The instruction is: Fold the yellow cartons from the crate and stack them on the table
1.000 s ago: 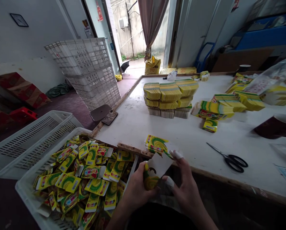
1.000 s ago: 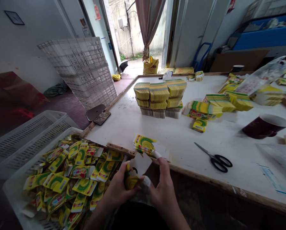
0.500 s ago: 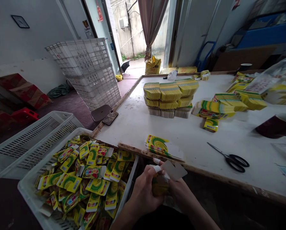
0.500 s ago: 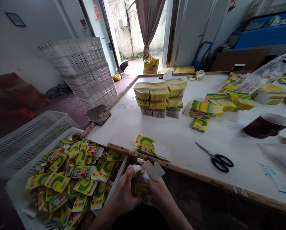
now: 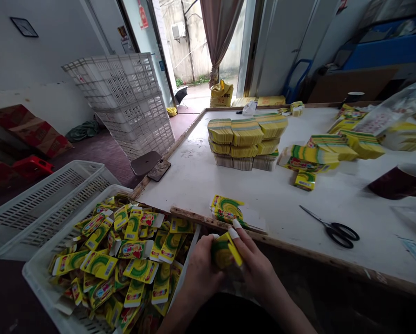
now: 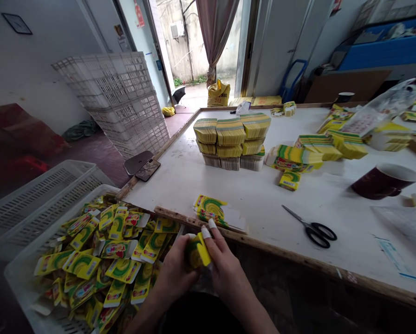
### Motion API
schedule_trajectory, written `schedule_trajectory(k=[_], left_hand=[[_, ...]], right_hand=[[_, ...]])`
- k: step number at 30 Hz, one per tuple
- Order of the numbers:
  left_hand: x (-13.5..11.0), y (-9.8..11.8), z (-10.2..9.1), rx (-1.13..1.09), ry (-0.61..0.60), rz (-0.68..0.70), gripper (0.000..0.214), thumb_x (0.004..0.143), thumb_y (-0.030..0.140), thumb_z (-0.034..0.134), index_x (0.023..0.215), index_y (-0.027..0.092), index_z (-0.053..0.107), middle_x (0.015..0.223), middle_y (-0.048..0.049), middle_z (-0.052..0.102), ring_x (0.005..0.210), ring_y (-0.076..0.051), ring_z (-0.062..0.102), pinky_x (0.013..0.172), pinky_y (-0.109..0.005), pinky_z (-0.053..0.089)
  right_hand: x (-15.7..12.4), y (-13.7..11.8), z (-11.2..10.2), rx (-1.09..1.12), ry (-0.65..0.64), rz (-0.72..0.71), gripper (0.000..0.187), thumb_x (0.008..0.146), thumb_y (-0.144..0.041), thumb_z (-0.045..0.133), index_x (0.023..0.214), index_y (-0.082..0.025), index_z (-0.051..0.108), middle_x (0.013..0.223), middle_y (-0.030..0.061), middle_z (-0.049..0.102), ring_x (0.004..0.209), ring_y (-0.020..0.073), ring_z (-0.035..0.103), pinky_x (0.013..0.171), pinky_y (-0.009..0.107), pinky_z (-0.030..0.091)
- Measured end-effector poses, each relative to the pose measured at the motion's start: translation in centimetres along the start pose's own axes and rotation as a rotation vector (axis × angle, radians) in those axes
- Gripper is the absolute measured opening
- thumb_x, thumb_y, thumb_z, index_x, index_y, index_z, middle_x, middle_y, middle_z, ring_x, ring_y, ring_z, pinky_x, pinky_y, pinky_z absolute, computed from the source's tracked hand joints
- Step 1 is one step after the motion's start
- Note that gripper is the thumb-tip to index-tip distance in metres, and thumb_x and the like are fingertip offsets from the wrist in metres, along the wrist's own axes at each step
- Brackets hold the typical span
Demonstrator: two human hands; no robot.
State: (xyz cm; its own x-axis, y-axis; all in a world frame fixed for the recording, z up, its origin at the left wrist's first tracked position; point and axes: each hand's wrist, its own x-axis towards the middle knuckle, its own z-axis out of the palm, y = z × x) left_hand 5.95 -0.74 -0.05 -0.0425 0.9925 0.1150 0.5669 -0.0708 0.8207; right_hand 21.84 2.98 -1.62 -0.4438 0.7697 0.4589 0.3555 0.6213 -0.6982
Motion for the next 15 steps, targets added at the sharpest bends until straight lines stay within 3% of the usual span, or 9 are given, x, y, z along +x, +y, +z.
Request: schedule_trajectory(k=[3,6,10,12,15], left_hand=[[0.1,0.2,-1.5,-0.007,-0.093,-0.018,0.054,0.062,0.012,0.066,0.113,0.022,0.051,0.105,-0.0047,0.063,0.097,-0.024,0.06,0.085,-0.035,0.047],[0.3,0.2,-2.5,-0.007,-0.16,-0.017,0.052,0.065,0.023,0.071,0.114,0.022,0.054,0.107,-0.0041,0.066,0.096,-0.023,0.062,0.085,-0.033,0.048],[0.4,0.3,-2.8,0.011,-0.213,0.015,0.055,0.059,0.022,0.075,0.111,0.023,0.058,0.104,-0.0021,0.068,0.092,-0.022,0.063,0.083,-0.03,0.048],[0.5,0.4,-2.6,0.032,-0.212,0.025,0.056,0.058,0.018,0.074,0.111,0.023,0.058,0.104,-0.0023,0.068,0.093,-0.022,0.063,0.083,-0.031,0.048],[0.5,0.2,-2.3,0.007,-0.168,-0.01,0.058,0.057,0.016,0.074,0.112,0.023,0.058,0.103,-0.0034,0.068,0.093,-0.025,0.063,0.083,-0.034,0.048]], right_hand=[[0.1,0.0,-0.2,-0.05,-0.156,-0.001,0.063,0.08,0.002,0.037,0.138,-0.021,0.045,0.151,0.0154,0.032,0.131,0.0255,0.043,0.097,0.034,0.048],[0.7,-0.2,-1.5,-0.021,-0.267,0.049,0.046,0.079,-0.001,0.045,0.116,-0.021,0.063,0.147,0.0162,0.039,0.125,0.0266,0.051,0.095,0.035,0.049],[1.9,-0.8,-3.9,0.081,-0.444,0.113,0.029,0.073,-0.01,0.062,0.099,-0.023,0.068,0.134,0.0131,0.054,0.118,0.0277,0.057,0.096,0.037,0.047],[2.2,-1.1,-4.1,0.105,-0.432,0.173,0.026,0.069,-0.012,0.065,0.093,-0.022,0.068,0.129,0.0133,0.056,0.115,0.0291,0.058,0.095,0.039,0.047],[2.1,-1.2,-2.8,0.169,-0.301,0.243,0.029,0.068,-0.011,0.064,0.095,-0.02,0.063,0.132,0.0134,0.054,0.12,0.0299,0.053,0.098,0.042,0.045]])
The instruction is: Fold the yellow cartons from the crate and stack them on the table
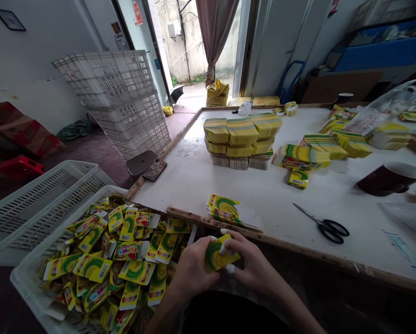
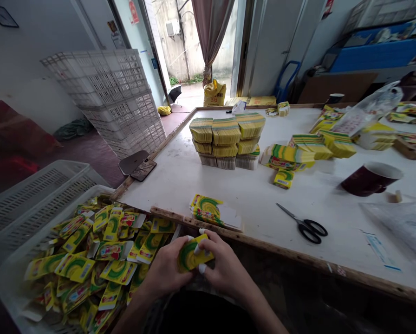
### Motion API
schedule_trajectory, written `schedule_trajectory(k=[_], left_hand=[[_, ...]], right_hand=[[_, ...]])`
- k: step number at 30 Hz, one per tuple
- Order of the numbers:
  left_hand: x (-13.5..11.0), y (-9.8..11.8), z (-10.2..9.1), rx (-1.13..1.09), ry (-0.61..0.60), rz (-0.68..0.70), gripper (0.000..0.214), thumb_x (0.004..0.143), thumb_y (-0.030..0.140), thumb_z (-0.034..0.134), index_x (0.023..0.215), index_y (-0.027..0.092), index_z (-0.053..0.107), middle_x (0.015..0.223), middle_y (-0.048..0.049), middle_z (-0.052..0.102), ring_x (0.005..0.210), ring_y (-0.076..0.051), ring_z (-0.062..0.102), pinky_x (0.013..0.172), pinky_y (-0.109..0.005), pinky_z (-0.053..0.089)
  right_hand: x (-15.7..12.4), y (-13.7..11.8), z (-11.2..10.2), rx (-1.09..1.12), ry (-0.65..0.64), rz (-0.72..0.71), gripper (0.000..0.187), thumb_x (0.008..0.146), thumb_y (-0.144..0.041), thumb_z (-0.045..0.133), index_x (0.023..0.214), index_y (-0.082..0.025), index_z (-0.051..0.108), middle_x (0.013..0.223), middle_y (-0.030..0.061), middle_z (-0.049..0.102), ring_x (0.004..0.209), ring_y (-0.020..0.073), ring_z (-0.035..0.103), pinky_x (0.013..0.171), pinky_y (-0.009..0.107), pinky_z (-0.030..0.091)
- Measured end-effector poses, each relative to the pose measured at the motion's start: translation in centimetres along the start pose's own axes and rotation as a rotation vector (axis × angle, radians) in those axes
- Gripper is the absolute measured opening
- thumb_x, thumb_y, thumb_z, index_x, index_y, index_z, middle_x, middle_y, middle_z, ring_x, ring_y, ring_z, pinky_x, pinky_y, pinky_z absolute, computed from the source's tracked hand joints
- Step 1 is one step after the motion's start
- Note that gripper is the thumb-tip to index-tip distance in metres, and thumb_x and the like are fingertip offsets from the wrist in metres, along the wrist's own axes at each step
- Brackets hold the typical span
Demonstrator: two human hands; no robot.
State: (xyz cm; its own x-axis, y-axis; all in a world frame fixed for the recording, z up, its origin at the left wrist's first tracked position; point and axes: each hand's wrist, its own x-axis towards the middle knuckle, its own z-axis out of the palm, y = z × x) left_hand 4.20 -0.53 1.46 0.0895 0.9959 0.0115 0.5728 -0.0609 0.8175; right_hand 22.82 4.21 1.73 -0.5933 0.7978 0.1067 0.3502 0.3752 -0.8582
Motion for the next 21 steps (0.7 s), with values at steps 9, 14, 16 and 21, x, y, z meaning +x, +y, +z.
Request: schedule_trajectory(k=[9,14,16,21], left_hand=[[0.7,-4.5,-1.1,-1.164,1.065,-0.202,0.047,0.08,0.064,0.048,0.103,0.023,0.053,0.106,-0.0056,0.059,0.1,-0.019,0.059,0.085,-0.033,0.051],[0.7,-4.3,0.7,-1.302,0.854,-0.436,0.033,0.088,0.048,0.05,0.105,0.02,0.055,0.113,-0.0094,0.059,0.097,-0.016,0.061,0.08,-0.029,0.052],[0.7,-3.9,1.8,-1.279,0.771,-0.415,0.037,0.085,0.047,0.057,0.108,0.019,0.057,0.109,-0.0093,0.061,0.091,-0.016,0.062,0.075,-0.027,0.052],[1.1,-2.4,3.4,-1.227,0.625,-0.239,0.05,0.078,0.053,0.062,0.114,0.019,0.056,0.11,-0.0105,0.063,0.097,-0.02,0.061,0.078,-0.032,0.051]], right_hand=[[4.8,4.3,-0.6,-0.287,0.409,0.164,0.04,0.08,-0.018,0.054,0.12,-0.016,0.047,0.11,0.0152,0.062,0.101,0.0293,0.058,0.088,0.047,0.047],[6.6,5.9,-1.2,-0.376,0.396,0.175,0.035,0.072,-0.009,0.054,0.107,-0.014,0.054,0.101,0.0158,0.063,0.096,0.0315,0.055,0.086,0.049,0.043],[6.5,5.9,-1.1,-0.37,0.408,0.181,0.037,0.072,-0.009,0.054,0.109,-0.014,0.052,0.097,0.0136,0.061,0.092,0.0295,0.056,0.082,0.045,0.045],[5.2,4.3,-0.8,-0.161,0.496,0.156,0.04,0.078,-0.015,0.053,0.116,-0.019,0.04,0.085,0.0028,0.056,0.073,0.019,0.058,0.07,0.033,0.049]])
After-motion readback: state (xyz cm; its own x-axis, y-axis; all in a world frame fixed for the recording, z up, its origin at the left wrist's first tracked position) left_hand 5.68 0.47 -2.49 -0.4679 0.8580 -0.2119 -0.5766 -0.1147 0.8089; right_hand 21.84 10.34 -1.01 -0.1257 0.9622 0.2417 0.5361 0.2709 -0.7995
